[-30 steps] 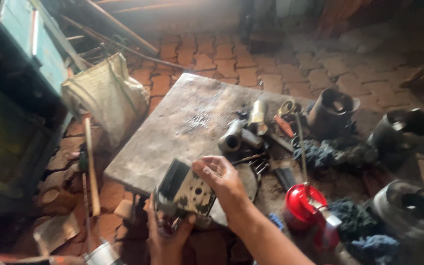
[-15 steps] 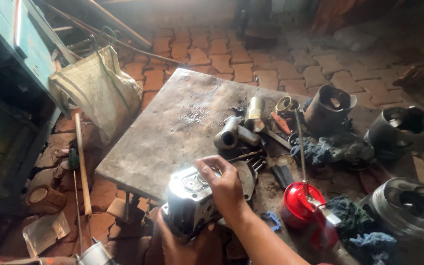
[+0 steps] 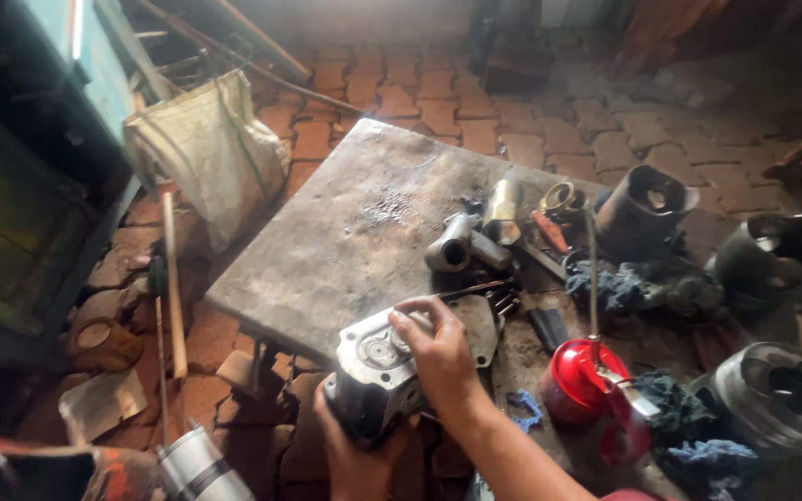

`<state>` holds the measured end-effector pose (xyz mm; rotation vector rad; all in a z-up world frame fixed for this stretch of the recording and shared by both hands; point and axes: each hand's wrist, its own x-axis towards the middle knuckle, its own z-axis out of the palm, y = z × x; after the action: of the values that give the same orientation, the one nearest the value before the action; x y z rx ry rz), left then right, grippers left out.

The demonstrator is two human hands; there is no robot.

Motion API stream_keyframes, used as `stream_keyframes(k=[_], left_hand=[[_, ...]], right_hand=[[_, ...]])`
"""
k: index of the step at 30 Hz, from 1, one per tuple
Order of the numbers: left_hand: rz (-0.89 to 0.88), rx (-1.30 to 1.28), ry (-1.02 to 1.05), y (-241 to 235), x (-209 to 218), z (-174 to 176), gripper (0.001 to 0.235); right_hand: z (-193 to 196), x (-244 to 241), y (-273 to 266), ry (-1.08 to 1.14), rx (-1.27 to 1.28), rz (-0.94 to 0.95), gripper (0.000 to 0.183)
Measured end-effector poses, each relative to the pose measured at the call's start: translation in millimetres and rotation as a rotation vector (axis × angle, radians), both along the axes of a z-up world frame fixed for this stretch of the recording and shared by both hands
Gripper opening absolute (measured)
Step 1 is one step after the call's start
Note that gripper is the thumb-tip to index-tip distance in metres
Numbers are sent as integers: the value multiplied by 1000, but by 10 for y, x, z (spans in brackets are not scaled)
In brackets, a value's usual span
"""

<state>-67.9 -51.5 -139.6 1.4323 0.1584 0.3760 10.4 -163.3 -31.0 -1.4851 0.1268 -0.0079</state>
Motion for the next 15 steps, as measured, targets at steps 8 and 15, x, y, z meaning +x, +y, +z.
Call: stream_keyframes(k=[8,15], left_hand=[[85,268,-101,2,75,461,110],[96,407,-71,23,71,435,116]], right_hand=[[210,31,-17,-284,-60,-12,20],[199,31,10,-248,-164,-34,19]])
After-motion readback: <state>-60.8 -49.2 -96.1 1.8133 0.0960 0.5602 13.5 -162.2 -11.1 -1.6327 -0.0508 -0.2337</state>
